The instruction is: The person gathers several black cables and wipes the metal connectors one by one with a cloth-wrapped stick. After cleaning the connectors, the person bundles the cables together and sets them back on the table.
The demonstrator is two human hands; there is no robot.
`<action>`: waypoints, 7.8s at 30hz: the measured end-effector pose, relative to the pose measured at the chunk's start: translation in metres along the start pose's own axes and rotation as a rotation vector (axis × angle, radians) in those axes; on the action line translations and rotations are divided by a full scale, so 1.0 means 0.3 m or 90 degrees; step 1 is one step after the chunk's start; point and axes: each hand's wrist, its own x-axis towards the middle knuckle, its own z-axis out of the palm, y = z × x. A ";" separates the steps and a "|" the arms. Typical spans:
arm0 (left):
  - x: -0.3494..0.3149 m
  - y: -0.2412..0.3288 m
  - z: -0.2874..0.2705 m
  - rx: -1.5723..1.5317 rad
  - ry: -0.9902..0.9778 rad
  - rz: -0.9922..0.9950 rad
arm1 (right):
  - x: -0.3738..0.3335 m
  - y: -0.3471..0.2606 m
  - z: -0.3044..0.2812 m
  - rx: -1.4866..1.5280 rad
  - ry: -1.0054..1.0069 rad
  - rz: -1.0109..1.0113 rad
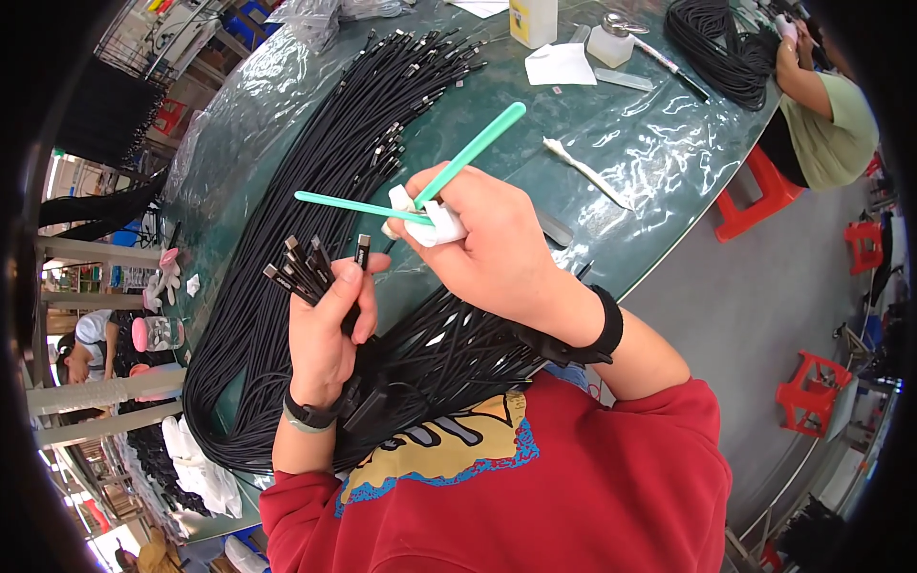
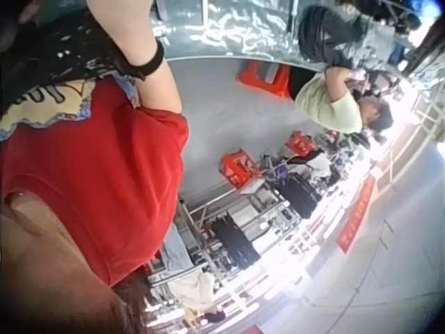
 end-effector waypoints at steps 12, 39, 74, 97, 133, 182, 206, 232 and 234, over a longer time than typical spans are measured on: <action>0.016 -0.007 -0.045 -0.216 -0.148 -0.117 | 0.018 -0.004 0.025 0.035 -0.016 -0.049; 0.019 -0.009 -0.004 -0.017 0.003 -0.006 | -0.008 -0.014 -0.008 0.012 -0.048 0.039; 0.016 -0.014 -0.032 -0.141 -0.288 -0.101 | 0.098 0.210 -0.243 -0.295 -0.102 0.248; -0.024 -0.034 0.031 0.041 -0.080 0.010 | -0.010 -0.029 -0.076 0.426 -0.137 0.282; -0.025 -0.027 0.027 0.078 -0.051 0.035 | -0.007 -0.019 -0.033 0.075 -0.089 -0.001; -0.015 0.002 0.018 0.104 0.089 0.073 | -0.040 -0.019 -0.015 0.006 -0.049 -0.017; -0.010 -0.050 0.029 0.500 0.046 0.483 | -0.016 -0.045 -0.035 -0.013 -0.016 0.033; 0.047 -0.085 0.023 -0.083 -0.123 -0.112 | -0.027 0.010 -0.130 0.179 -0.181 0.302; 0.042 -0.084 0.017 -0.049 -0.147 -0.087 | -0.037 0.016 -0.126 0.203 -0.170 0.317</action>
